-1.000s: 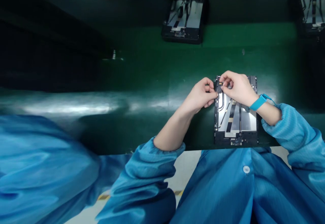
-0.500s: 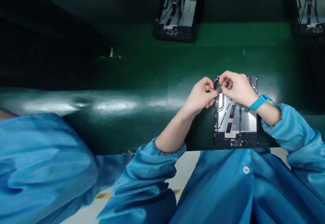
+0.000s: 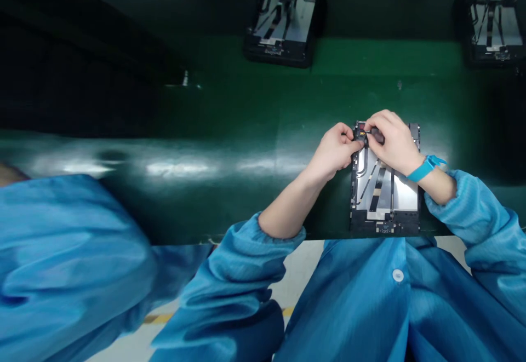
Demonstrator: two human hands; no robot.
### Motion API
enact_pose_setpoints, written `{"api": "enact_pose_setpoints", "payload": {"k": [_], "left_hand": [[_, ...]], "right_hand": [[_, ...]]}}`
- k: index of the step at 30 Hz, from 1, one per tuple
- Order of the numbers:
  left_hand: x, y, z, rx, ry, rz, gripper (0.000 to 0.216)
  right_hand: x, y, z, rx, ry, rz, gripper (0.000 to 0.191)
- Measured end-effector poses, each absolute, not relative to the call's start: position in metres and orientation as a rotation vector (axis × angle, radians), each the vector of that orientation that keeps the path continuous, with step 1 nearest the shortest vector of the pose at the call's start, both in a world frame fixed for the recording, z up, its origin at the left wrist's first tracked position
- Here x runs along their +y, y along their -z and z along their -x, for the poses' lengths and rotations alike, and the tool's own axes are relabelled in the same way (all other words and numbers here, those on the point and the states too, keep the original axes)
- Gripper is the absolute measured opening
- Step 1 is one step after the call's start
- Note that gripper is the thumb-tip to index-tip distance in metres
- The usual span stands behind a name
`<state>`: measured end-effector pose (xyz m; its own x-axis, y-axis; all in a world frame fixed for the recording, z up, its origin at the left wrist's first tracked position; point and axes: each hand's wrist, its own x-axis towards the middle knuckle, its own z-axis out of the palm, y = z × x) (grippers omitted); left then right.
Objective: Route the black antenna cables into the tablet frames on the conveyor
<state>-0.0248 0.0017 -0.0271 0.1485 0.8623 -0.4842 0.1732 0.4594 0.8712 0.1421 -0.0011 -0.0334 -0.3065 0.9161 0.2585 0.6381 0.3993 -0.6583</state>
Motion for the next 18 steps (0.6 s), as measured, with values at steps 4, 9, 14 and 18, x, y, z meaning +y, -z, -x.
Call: {"api": "enact_pose_setpoints", "payload": {"k": [4, 9, 14, 18], "left_hand": [[0.002, 0.028, 0.026, 1.403, -0.618, -1.028, 0.028], [-0.034, 0.034, 0.049, 1.585, -0.597, -1.634, 0.027], [-0.07, 0.044, 0.056, 1.434, -0.594, -1.739, 0.05], [-0.061, 0.04, 0.074, 1.275, -0.753, -1.35, 0.069]], "right_hand": [[-0.026, 0.023, -0.159, -1.969, -0.352, 1.389, 0.019], [-0.086, 0.026, -0.188, -1.709, -0.487, 1.699, 0.055], [-0.121, 0.043, -0.177, -1.535, -0.792, 1.68, 0.065], [-0.104, 0.056, -0.146, -1.424, -0.888, 1.464, 0.069]]}}
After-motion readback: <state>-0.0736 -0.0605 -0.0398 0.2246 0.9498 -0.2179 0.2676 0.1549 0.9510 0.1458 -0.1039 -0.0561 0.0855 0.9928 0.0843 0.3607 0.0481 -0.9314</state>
